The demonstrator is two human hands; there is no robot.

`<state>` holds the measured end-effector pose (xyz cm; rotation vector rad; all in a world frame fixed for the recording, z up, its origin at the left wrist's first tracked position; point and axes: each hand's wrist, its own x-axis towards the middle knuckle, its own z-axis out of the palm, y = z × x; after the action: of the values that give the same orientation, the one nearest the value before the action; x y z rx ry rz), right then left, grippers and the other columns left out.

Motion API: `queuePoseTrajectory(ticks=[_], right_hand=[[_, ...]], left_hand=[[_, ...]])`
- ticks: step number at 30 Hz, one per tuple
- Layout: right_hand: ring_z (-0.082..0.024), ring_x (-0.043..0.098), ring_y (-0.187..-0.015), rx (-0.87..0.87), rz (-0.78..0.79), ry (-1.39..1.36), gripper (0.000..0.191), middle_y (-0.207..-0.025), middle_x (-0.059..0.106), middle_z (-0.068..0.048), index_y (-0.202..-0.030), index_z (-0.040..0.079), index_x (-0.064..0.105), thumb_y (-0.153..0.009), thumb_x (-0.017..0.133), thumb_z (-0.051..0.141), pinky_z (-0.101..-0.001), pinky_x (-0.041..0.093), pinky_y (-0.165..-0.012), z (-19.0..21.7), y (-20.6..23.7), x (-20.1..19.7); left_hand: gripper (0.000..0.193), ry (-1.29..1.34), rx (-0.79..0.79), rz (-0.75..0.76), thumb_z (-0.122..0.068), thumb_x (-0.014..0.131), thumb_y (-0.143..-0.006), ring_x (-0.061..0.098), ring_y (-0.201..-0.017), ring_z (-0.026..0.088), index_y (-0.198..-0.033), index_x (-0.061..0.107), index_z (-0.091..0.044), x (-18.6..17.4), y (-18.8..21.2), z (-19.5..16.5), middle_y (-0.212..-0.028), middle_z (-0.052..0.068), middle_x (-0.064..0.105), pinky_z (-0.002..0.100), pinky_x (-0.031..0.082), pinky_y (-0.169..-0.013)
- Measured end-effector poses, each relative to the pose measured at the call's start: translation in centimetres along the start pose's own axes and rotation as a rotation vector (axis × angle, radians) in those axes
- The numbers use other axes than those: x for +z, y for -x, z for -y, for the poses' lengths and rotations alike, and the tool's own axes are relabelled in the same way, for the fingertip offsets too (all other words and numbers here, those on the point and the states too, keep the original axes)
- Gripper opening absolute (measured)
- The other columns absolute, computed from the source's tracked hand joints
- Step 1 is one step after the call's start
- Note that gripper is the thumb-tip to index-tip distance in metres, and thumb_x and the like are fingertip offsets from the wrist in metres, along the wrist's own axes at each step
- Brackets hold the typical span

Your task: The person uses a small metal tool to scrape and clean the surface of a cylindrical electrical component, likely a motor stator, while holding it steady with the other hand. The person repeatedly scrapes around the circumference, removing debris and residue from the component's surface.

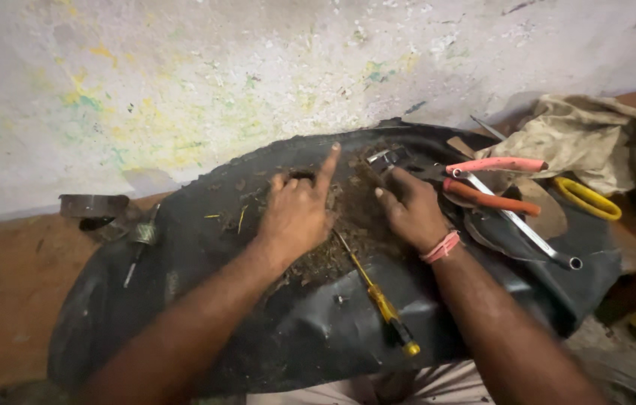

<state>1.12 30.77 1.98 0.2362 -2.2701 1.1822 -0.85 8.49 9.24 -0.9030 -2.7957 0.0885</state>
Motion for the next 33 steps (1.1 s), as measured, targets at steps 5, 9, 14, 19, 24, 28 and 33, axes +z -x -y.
queuePoseTrajectory(ticks=[5,9,14,19,24,28,33], right_hand=[[-0.026,0.069,-0.087,0.032,0.016,-0.292,0.030,-0.098,0.072,-0.019,-0.118,0.001,0.061,-0.091,0.067,0.011,-0.0353,0.054,-0.076,0.7,0.3,0.3],[-0.033,0.071,-0.100,-0.127,0.085,-0.400,0.030,-0.110,0.073,-0.020,-0.125,-0.001,0.061,-0.097,0.064,0.008,-0.0360,0.055,-0.085,1.0,-1.1,0.9],[-0.039,0.069,-0.084,-0.063,0.161,0.057,0.021,-0.094,0.072,-0.025,-0.113,-0.002,0.062,-0.095,0.068,0.007,-0.0404,0.054,-0.076,1.9,-3.6,1.4],[-0.036,0.075,-0.086,-0.063,0.188,-0.074,0.042,-0.098,0.074,-0.025,-0.128,0.002,0.062,-0.087,0.061,0.005,-0.0405,0.058,-0.073,3.6,-2.4,1.7],[-0.038,0.075,-0.085,-0.053,0.213,-0.007,0.041,-0.096,0.074,-0.026,-0.125,0.000,0.065,-0.085,0.060,0.001,-0.0418,0.058,-0.076,4.1,-1.7,1.6],[-0.040,0.074,-0.087,-0.167,0.212,0.022,0.040,-0.106,0.073,-0.025,-0.122,0.001,0.069,-0.083,0.058,-0.001,-0.0429,0.058,-0.078,4.3,-1.9,2.0],[-0.042,0.072,-0.093,-0.219,0.259,0.089,0.037,-0.106,0.074,-0.025,-0.121,0.000,0.070,-0.086,0.058,0.000,-0.0447,0.058,-0.081,4.4,-2.8,2.5]], left_hand=[[0.093,0.068,0.062,-0.541,-0.053,0.068,-0.094,0.063,-0.117,0.042,-0.164,0.022,-0.012,1.1,1.8,3.9,-0.123,0.024,0.070,0.061,0.032,-0.108],[0.061,0.442,0.047,-0.662,-0.051,0.057,-0.104,0.066,-0.117,0.033,-0.148,0.052,-0.009,1.9,3.5,7.1,-0.117,0.017,0.072,0.056,0.039,-0.115],[0.056,0.311,0.330,-0.613,-0.049,0.062,-0.100,0.066,-0.112,0.034,-0.127,0.064,-0.001,3.9,3.1,5.6,-0.115,0.019,0.070,0.056,0.039,-0.114],[0.040,0.422,0.303,-0.583,-0.039,0.066,-0.095,0.067,-0.105,0.032,-0.110,0.071,-0.002,4.4,3.2,4.8,-0.101,0.015,0.071,0.060,0.036,-0.120],[0.035,0.482,0.273,-0.595,-0.035,0.072,-0.090,0.067,-0.099,0.031,-0.101,0.072,-0.003,4.1,3.9,3.8,-0.092,0.012,0.071,0.061,0.033,-0.119],[0.033,0.476,0.232,-0.637,-0.035,0.078,-0.086,0.065,-0.091,0.031,-0.093,0.072,-0.003,3.9,3.7,2.6,-0.086,0.012,0.068,0.059,0.036,-0.115],[0.025,0.501,0.221,-0.656,-0.028,0.078,-0.088,0.064,-0.089,0.030,-0.091,0.071,-0.004,3.8,3.5,2.2,-0.084,0.010,0.067,0.056,0.042,-0.114]])
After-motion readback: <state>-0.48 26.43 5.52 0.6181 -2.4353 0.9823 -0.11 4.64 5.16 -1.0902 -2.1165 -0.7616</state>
